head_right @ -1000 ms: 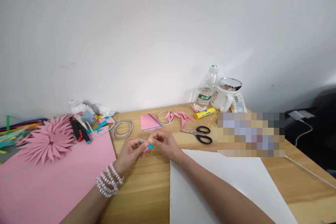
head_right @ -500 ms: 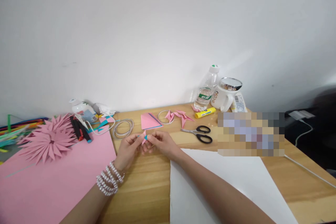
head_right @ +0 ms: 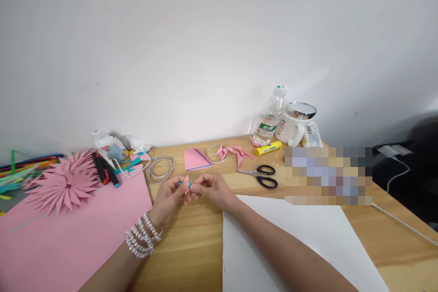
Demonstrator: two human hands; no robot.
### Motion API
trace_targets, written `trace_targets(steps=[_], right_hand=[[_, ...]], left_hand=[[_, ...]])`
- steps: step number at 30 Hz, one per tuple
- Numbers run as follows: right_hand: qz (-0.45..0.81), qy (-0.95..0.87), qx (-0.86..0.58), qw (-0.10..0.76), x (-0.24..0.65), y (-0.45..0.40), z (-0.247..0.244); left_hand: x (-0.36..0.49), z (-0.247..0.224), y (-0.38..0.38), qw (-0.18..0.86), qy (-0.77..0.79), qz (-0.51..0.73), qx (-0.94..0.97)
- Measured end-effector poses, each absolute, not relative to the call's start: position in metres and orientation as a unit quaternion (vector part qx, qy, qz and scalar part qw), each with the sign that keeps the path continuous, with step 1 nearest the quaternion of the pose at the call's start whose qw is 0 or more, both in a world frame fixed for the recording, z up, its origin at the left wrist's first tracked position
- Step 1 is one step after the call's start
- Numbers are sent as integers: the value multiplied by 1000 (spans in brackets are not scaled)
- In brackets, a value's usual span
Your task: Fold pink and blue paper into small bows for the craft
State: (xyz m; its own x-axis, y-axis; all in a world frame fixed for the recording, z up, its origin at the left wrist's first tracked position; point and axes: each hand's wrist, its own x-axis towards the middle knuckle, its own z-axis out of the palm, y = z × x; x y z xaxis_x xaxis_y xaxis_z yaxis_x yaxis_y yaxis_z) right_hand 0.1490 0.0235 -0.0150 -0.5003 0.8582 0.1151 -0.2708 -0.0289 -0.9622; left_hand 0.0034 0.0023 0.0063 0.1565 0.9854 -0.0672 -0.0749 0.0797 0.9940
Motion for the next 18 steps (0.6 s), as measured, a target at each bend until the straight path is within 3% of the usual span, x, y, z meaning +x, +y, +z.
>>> trace_targets(steps=[18], right_hand=[[644,-477,-349,485,149,31,-24]], left_hand=[[-1,0,10,555,512,458,469]])
